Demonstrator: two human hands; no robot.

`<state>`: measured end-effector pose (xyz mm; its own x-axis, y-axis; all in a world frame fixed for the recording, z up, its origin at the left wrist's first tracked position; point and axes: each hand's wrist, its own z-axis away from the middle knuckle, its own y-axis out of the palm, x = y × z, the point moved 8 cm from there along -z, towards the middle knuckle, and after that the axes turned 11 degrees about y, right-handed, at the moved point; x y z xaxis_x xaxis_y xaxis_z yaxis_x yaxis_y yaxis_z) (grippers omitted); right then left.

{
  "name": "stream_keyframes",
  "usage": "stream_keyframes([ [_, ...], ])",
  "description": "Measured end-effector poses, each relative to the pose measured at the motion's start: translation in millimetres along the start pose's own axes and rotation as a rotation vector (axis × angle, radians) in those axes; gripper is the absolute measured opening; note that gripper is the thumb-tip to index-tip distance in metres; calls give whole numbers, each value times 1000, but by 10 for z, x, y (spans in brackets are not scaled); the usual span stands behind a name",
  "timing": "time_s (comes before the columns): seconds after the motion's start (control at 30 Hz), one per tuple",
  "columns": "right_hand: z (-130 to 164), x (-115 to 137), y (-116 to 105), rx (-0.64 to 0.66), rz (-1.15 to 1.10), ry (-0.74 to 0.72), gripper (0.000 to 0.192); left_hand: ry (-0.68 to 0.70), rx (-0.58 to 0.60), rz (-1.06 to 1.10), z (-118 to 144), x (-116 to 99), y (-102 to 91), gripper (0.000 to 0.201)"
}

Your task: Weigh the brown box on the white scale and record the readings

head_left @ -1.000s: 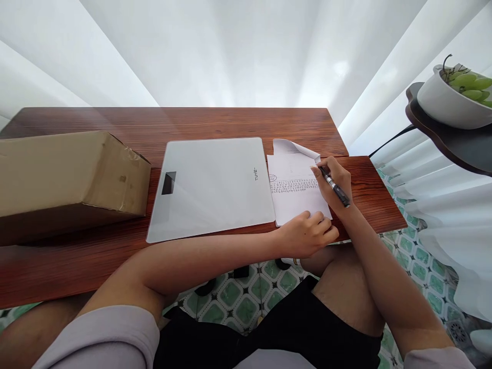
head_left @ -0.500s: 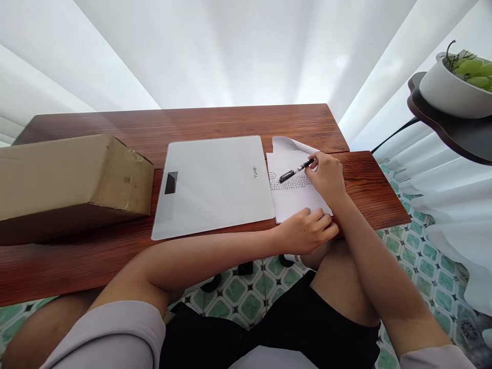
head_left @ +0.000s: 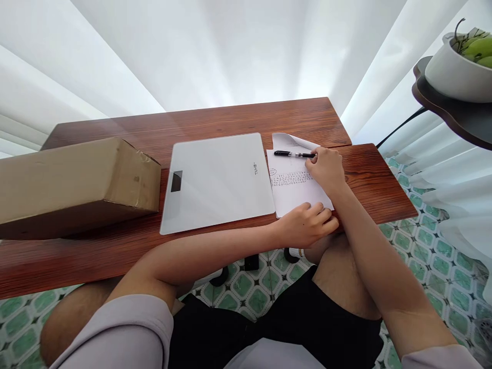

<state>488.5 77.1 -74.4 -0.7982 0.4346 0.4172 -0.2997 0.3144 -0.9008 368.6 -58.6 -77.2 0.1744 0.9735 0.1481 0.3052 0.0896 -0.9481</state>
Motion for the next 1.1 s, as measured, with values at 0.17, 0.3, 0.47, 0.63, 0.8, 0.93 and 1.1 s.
stream_keyframes([
  [0.17, 35, 64, -31, -47, -9, -27, 15, 38, 6, -49, -12, -32, -26, 27],
  [0.3, 141, 227, -151, -140, -32, -71, 14, 88, -33, -121, -20, -87, -73, 23],
  [0.47, 333, 495, -157, -175, -42, -207, 34, 186, -90, -186, 14, -178, -159, 21],
  [0.63, 452, 649, -81, -173, -59, -306, 36, 246, -121, -240, 135, -211, -345, 19],
  [0.8, 533, 746, -40, -154, -69, -357, 36, 255, -112, -273, 343, -200, -575, 19],
  [0.93, 611, 810, -39, -156, -68, -385, 36, 230, -109, -318, 570, -167, -764, 19],
  [1.1, 706, 867, -36, -176, -66, -431, 36, 183, -94, -419, 884, -113, -999, 14],
])
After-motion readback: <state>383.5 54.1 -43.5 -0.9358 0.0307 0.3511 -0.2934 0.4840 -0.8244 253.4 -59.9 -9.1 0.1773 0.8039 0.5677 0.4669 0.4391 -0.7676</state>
